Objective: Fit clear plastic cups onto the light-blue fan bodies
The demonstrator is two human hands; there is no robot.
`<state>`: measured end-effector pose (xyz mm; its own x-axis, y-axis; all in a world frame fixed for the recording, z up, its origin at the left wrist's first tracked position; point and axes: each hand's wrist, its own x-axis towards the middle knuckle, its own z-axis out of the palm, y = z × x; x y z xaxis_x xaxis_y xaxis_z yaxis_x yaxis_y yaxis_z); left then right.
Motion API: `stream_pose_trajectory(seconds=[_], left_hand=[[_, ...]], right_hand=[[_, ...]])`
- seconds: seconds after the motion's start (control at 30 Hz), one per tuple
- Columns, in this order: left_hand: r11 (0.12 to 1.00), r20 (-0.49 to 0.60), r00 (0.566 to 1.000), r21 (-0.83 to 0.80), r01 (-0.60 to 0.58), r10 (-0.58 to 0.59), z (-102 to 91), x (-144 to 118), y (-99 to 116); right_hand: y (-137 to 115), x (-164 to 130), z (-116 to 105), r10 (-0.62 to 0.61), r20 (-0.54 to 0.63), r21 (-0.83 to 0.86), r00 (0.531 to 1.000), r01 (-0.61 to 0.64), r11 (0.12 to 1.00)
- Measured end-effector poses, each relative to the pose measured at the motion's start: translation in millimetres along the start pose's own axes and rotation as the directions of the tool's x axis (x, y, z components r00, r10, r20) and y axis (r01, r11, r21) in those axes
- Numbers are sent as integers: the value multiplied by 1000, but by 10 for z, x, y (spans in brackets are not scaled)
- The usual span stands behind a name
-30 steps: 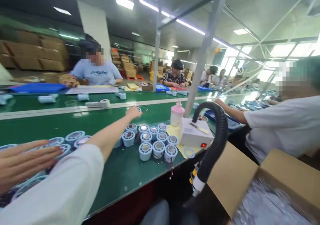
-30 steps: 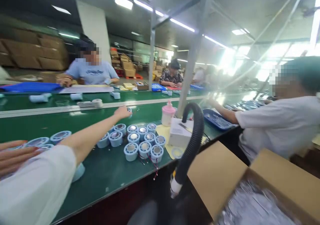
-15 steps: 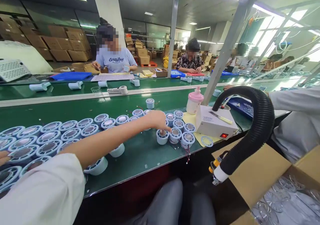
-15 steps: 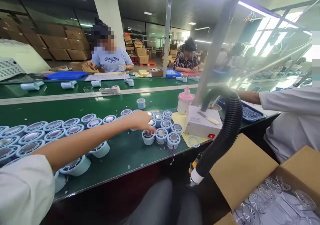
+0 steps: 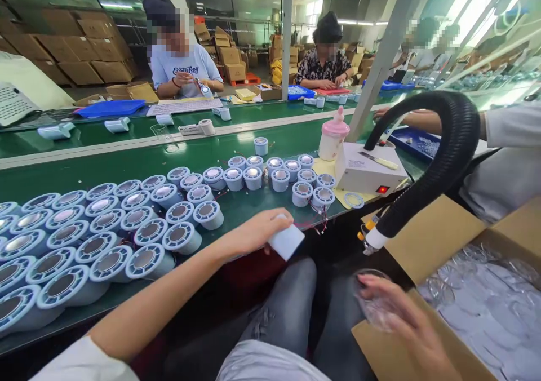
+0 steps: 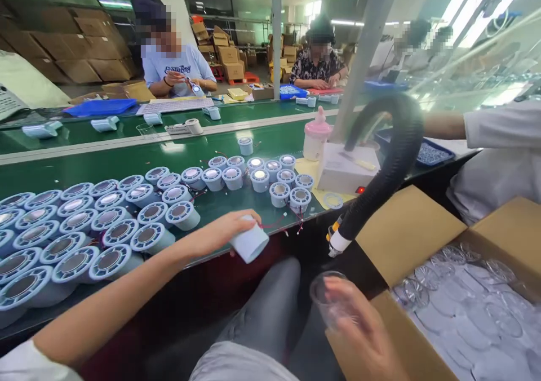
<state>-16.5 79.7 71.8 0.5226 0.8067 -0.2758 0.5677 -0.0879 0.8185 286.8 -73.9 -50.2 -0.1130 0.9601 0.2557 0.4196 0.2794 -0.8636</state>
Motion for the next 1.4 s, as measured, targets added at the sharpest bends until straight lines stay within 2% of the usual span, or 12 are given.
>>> stream_pose_trajectory(seconds=[0.07,0.2,0.27,0.4,0.5,0.63,0.77,0.83,0.9,1.07,1.23,1.4], left_hand=[[960,177,984,-276,45,5,235,-71,-127],[954,351,937,-280,110,-5,574,-123,-257],[960,364,931,-259,101,0,634,-126,-267],[945,302,953,-301,125,-30,658,-95,-325],[933,277,960,-332,138,-43,701,-68,-400],[949,297,955,-305,84,10,799,-100,-413],[967,88,971,-152,-205,220,839,-193,-391],[956,-10,961,-102,-277,277,830,-224,-418],[936,-71,941,-102,-337,331,813,-231,-474],[879,-45,892,-150,-452,450,811,-191,-646],[891,31,930,-302,-340,366,894,-186,-732],[870,145,921,-409,-277,362,946,-211,-692]], right_hand=[[-285,83,313,-113,55,-274,992,124,954],[-712,324,615,-315,10,-649,949,246,720],[-754,364,613,-276,45,-706,960,226,671],[-695,246,527,-157,13,-671,988,125,731],[-700,163,531,-229,-30,-717,973,139,683],[-718,220,579,-222,80,-771,972,202,604],[-672,298,518,-59,117,-553,991,114,825],[-673,301,474,38,152,-359,988,20,933],[-693,296,453,104,182,-206,978,-65,976],[-717,268,501,256,53,-6,965,-256,967],[-724,210,558,291,-7,120,957,-288,950],[-710,211,518,343,-67,320,937,-305,897]])
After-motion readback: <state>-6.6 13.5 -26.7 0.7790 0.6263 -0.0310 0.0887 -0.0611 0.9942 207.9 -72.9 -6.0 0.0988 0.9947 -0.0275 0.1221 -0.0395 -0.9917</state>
